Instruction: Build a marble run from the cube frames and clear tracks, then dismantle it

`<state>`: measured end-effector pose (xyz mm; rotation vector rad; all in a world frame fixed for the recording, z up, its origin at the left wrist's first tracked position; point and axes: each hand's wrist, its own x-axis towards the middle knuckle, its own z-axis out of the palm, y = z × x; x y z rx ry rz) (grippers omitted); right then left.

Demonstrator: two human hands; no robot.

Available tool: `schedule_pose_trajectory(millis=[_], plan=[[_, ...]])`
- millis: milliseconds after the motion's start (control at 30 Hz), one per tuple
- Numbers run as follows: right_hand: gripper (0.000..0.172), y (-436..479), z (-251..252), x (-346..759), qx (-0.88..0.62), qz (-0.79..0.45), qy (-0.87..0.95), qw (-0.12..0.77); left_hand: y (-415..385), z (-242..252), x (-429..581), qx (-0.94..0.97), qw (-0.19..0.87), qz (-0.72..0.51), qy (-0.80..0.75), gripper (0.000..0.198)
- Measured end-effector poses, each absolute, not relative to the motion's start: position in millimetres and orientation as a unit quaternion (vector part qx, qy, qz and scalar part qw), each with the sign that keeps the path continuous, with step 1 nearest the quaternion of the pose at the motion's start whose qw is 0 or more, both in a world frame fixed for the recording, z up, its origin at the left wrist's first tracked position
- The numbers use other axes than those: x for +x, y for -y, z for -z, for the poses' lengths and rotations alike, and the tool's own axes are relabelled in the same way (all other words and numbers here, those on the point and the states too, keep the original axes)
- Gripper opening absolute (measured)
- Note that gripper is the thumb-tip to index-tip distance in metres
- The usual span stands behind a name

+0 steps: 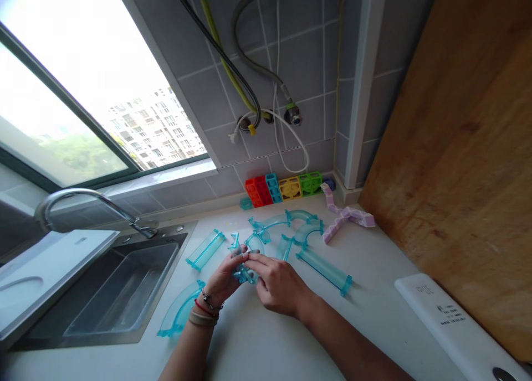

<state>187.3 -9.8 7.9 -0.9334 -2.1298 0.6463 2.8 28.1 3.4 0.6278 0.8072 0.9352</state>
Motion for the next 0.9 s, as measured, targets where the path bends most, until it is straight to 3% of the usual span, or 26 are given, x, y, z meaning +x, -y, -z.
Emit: schedule_pose_trajectory(millis=[200,367,533,700,900], plan=[[0.033,3.4,0.9,186.6,-0.451,-0.392,0.637,0.487,-28.1,-0.2,2.4,0.302,0.773,-0.43,-0.354,0.036],[0.047,-16.3,19.1,187.7,-0.478,-0.523,0.495,0.503,-21.1,-0.8,10.0,0.314,0.808,-0.37,-0.333,0.037],[0.057,-20.1,15.9,191.9,-0.525,-0.486,0.469,0.517,-17.4,-5.1,14.3,0.322,0.805,-0.383,-0.321,0.039],[0.047,-11.3,1.1,192.8,-0.454,-0.58,0.516,0.437,-18.3,-10.1,13.4,0.327,0.781,-0.413,-0.337,0.039],[0.034,-11.6,-0.9,194.4,-0.455,-0.533,0.485,0.523,-19.6,-10.3,17.9,0.339,0.741,-0.412,-0.408,0.042]])
